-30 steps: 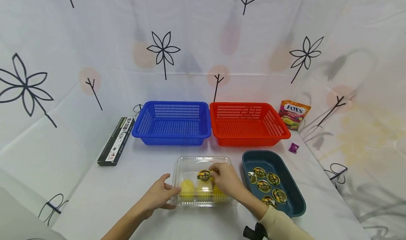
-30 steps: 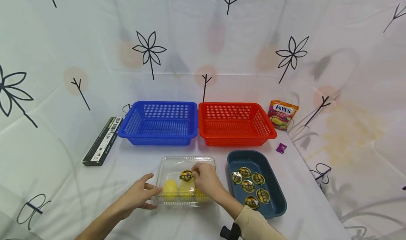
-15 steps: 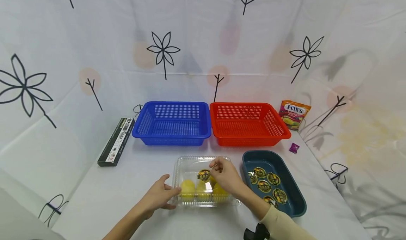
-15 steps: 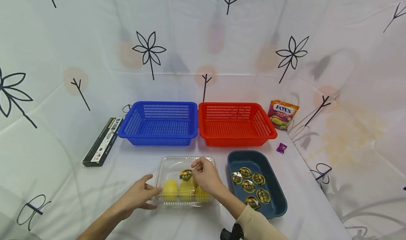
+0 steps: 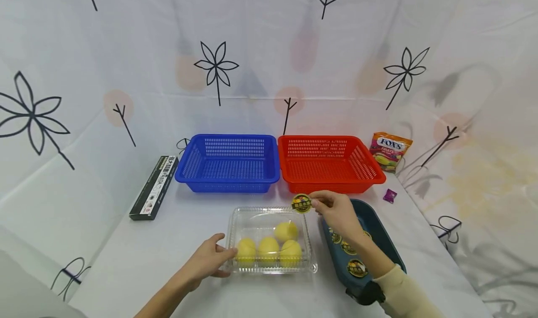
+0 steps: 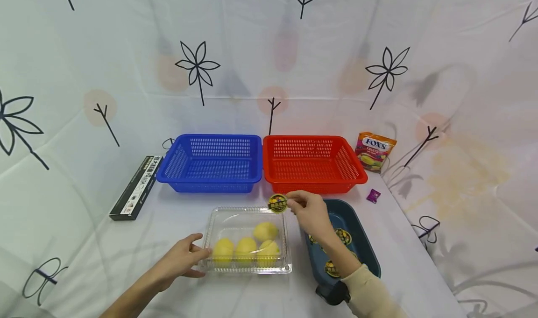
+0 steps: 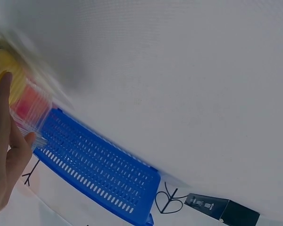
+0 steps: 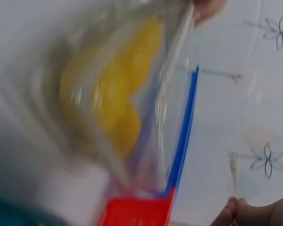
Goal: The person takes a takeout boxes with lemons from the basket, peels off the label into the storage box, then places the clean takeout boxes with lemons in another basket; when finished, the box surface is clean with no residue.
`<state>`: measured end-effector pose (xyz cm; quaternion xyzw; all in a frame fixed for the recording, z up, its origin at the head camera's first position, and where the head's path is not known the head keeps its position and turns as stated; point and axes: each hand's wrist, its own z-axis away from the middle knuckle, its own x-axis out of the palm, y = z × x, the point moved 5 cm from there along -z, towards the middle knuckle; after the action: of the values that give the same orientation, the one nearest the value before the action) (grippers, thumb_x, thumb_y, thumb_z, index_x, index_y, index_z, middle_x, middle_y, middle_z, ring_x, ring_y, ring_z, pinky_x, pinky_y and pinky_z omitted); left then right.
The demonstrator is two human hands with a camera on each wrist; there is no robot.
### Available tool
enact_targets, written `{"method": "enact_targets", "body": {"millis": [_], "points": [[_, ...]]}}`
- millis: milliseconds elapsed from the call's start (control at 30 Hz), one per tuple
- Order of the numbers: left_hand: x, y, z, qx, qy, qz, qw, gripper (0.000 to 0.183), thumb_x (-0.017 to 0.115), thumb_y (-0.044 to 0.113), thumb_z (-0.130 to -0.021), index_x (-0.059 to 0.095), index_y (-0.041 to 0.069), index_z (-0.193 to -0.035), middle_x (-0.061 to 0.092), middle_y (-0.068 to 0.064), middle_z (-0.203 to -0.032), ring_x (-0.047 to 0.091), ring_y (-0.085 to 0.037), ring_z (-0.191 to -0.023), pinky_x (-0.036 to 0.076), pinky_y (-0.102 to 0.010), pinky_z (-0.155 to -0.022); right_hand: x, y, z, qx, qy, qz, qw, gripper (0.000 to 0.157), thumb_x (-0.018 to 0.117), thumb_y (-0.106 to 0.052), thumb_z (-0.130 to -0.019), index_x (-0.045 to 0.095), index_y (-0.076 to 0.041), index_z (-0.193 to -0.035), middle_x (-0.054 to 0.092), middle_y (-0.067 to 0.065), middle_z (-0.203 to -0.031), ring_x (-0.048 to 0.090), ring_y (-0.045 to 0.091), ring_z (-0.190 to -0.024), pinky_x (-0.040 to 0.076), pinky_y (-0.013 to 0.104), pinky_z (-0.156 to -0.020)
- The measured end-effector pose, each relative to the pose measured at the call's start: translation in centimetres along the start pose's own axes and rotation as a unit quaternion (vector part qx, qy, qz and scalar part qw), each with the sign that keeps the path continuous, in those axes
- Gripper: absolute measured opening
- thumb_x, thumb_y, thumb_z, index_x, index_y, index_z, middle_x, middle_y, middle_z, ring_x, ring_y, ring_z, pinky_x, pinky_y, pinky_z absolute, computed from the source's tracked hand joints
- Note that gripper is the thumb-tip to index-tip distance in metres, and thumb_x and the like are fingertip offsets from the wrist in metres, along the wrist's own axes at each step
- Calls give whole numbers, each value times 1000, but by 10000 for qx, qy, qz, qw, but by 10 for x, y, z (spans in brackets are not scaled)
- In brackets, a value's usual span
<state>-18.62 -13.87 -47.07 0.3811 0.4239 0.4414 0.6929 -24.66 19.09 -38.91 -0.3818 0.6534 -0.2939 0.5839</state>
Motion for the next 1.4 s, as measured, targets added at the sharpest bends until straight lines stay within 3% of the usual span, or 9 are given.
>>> {"method": "enact_targets", "body": {"millis": [133,267,367,500,767,967,1200,1400], "points": [[0,2,0,-10,-38,-59,10000,84,71,21,-97,24,-14,-156,63,-26,-114,69,-25,-95,70,-41,-72,-31,23,-8,319,-303,470,9979,22,63,-11,-103,73,1,-120,76,17,-106,69,26,-91,63,27,-77],[0,3,0,-54,-42,-119,9999,83,71,21,-97,24,-13,-157,63,-26,-114,70,-25,-95,70,-41,-72,-56,48,-20,667,-898,695,9913,23,63,-11,-103,70,7,-115,73,17,-98,67,26,-87,64,29,-74],[-1,3,0,-93,-38,-125,9999,83,71,22,-97,24,-12,-157,63,-26,-114,69,-25,-96,70,-41,-72,-67,63,-29,845,-1368,745,9842,17,60,-4,-100,69,9,-95,65,9,-77,57,17,-67,54,21,-57],[-2,1,-1,-147,-15,-101,9998,84,72,22,-97,24,-12,-157,63,-27,-115,69,-26,-97,70,-41,-72,-67,79,-40,896,-1834,608,9770,22,54,7,-89,55,2,-68,46,-2,-56,36,9,-48,33,17,-44],[-4,-2,0,-125,6,-68,9999,85,72,21,-97,22,-12,-158,63,-27,-115,69,-27,-97,70,-41,-72,-48,101,-54,1408,-1874,772,9691,29,59,4,-83,48,-11,-60,43,-5,-53,36,7,-47,32,16,-44],[-2,-1,0,-62,-18,-81,9999,84,71,21,-98,22,-13,-157,64,-27,-113,69,-26,-97,70,-41,-72,-34,114,-59,1806,-1736,1091,9620,32,68,-2,-88,54,-11,-60,51,-3,-55,48,9,-49,41,17,-44],[0,2,0,-52,-82,-88,9999,85,71,21,-98,21,-13,-157,63,-26,-113,69,-26,-97,70,-42,-73,-26,130,-62,1567,-1242,1427,9694,40,75,-4,-84,54,-13,-51,51,-5,-47,46,9,-44,38,18,-41],[0,2,0,2,-82,-108,9999,85,71,21,-98,21,-14,-157,64,-27,-113,69,-25,-96,70,-41,-72,-23,138,-61,1656,-949,1894,9632,32,76,-8,-79,57,-12,-54,56,-2,-49,54,15,-49,42,22,-44]]}}
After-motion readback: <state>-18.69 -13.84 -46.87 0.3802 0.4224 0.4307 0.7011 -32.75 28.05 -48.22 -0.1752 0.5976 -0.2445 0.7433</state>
